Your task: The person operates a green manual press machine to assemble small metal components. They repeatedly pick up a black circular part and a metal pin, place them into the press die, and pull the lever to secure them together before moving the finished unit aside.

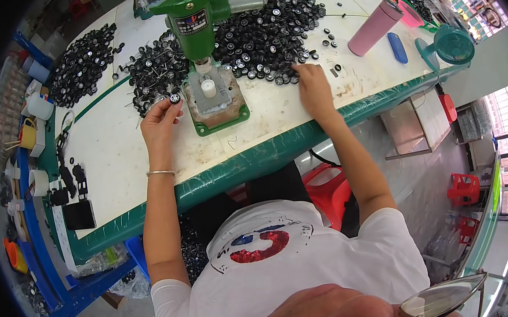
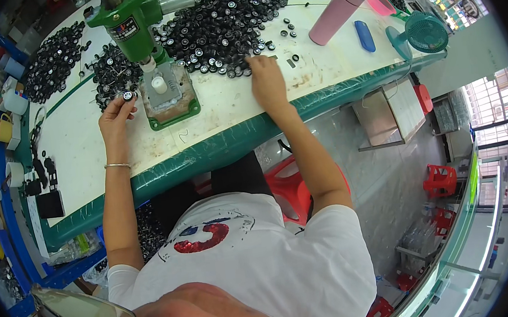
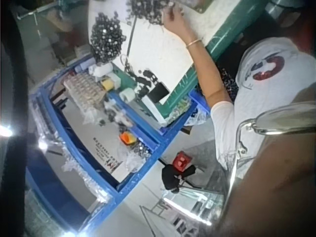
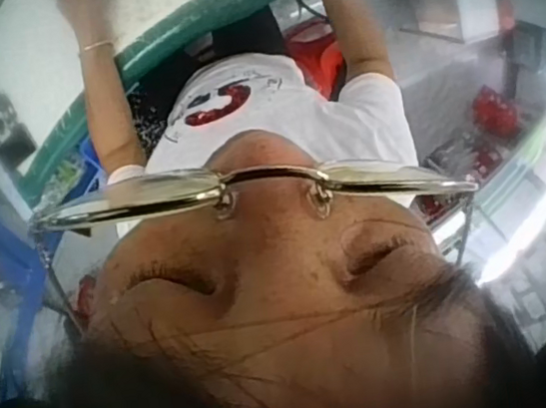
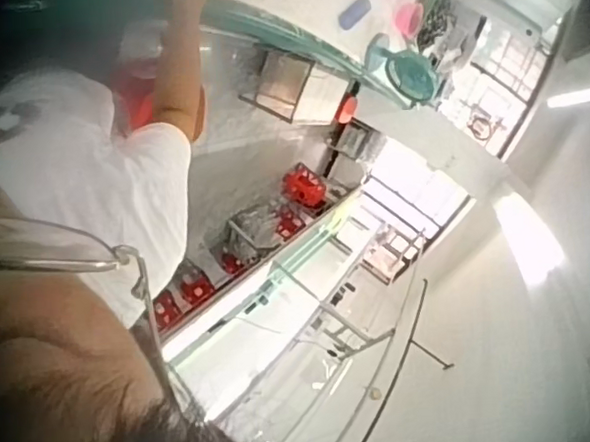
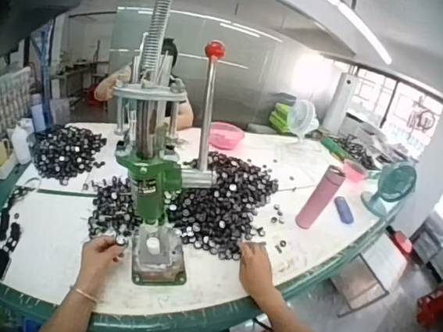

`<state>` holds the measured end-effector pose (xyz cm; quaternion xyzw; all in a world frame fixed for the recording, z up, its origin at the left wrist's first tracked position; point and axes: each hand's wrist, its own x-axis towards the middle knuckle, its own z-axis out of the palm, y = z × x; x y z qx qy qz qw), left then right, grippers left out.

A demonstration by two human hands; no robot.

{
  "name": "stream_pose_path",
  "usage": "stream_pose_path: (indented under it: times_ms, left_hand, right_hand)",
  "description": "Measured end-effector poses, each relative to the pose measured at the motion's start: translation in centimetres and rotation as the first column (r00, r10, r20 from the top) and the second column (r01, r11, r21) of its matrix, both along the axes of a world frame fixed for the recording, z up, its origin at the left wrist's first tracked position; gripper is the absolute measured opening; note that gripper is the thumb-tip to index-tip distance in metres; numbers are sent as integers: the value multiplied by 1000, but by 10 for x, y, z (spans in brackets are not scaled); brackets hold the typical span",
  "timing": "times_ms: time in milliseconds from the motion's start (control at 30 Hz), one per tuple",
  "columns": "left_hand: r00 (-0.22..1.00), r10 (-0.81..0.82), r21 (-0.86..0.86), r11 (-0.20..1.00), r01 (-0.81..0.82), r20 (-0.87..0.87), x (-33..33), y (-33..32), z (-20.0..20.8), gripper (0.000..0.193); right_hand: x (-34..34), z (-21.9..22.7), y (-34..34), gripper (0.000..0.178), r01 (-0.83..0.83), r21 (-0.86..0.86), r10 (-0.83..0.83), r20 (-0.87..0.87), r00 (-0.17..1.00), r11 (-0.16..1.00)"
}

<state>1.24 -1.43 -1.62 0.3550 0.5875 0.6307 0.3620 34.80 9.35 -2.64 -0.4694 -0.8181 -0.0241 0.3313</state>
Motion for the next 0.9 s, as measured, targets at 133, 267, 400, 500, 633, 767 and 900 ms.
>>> stream_pose_path:
  times_ms: [133, 267, 400, 500, 633, 767, 900]
  left_hand:
    - [1000, 23, 12, 1000, -23, 10, -1, -1, -3, 18]
    - [999, 37, -1, 999, -37, -7, 1, -2, -2, 18]
    - [998, 61, -5, 998, -61, -12, 2, -4, 0, 18]
    - [998, 66, -12, 998, -66, -9, 2, -2, 0, 18]
    - [998, 63, -7, 998, -63, -19, 0, -1, -4, 18]
    - [996, 78, -24, 997, -79, -32, 1, -1, -4, 17]
    - [996, 87, -35, 996, -88, -35, -2, -6, -10, 15]
  right_hand:
    - [-43, 3, -24, 35, -162, 6, 162, -36, 986, 987]
    - [-63, 3, -24, 30, -181, -66, 174, -102, 980, 981]
    - [-49, 7, -17, 28, -206, -96, 170, -296, 940, 974]
    - [-35, 11, -19, 25, -270, -175, 176, -422, 889, 947]
    - [-32, 31, -48, 20, -452, -153, 319, -517, 795, 879]
    - [-34, 32, -71, 14, -732, -526, 485, -548, 681, 434]
    - [-46, 27, -45, 13, -638, -411, 406, -522, 750, 651]
